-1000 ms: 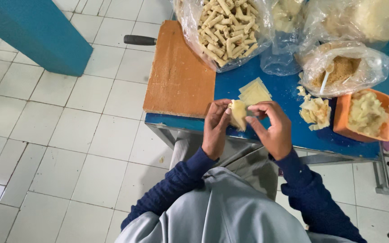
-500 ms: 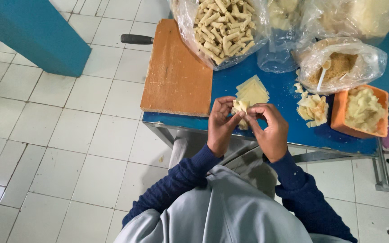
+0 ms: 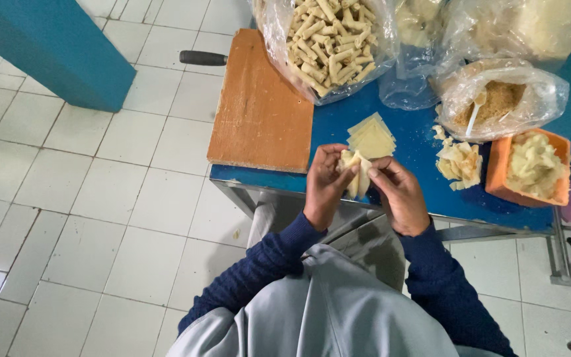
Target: The person tears small pieces from a flattened dough sheet on the table, rolls each piece between their fingers into a short cylinder, and places the finished cylinders into a plastic bag. They occasionally reach into a bag of flour and reposition the dough sheet while working.
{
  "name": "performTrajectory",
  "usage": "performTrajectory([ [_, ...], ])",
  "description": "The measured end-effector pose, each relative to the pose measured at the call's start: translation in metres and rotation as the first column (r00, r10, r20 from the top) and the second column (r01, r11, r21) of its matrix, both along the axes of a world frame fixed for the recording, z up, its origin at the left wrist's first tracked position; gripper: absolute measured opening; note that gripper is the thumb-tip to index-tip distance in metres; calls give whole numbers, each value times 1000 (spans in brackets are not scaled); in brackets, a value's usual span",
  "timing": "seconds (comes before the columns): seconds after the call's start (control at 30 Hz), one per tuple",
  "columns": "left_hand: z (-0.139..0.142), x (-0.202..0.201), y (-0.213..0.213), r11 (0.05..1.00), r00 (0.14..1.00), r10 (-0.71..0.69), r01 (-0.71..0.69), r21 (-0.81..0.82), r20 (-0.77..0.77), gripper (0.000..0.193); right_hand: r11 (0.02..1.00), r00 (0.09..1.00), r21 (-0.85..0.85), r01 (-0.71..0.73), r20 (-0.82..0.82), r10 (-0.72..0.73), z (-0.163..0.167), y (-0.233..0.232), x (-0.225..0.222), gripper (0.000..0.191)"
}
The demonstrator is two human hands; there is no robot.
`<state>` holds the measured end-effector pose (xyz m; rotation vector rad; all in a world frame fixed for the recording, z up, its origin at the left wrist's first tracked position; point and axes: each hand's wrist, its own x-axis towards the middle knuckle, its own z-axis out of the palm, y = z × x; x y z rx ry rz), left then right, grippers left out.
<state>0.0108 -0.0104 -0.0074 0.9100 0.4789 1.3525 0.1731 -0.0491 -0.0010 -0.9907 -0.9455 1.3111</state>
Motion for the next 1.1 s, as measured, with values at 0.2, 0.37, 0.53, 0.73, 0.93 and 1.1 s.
performTrajectory([
  [0.2,7,-21,1,999,999,27,-28,-24,-42,40,972,921,-175,159,-329,-209,3,15,38,10],
  [0.37,18,-29,0,998,998,66,-66,-8,-15,40,863,604,405,302,620,-502,15,26,42,7],
  [0.53,24,-32,0,994,994,111,-111,9,-3,42,754,197,633,-176,773,-603,20,19,11,12],
  [0.73,23,-36,-1,993,993,116,-116,-5,16,40,768,154,594,-240,804,-574,22,5,-4,13],
  [0.93,16,-33,-1,993,993,114,-113,-28,19,36,770,182,593,-235,805,-565,26,1,-8,17],
  [1.1,8,-25,1,995,994,97,-95,-39,48,29,787,264,569,-239,818,-511,44,2,-9,19],
])
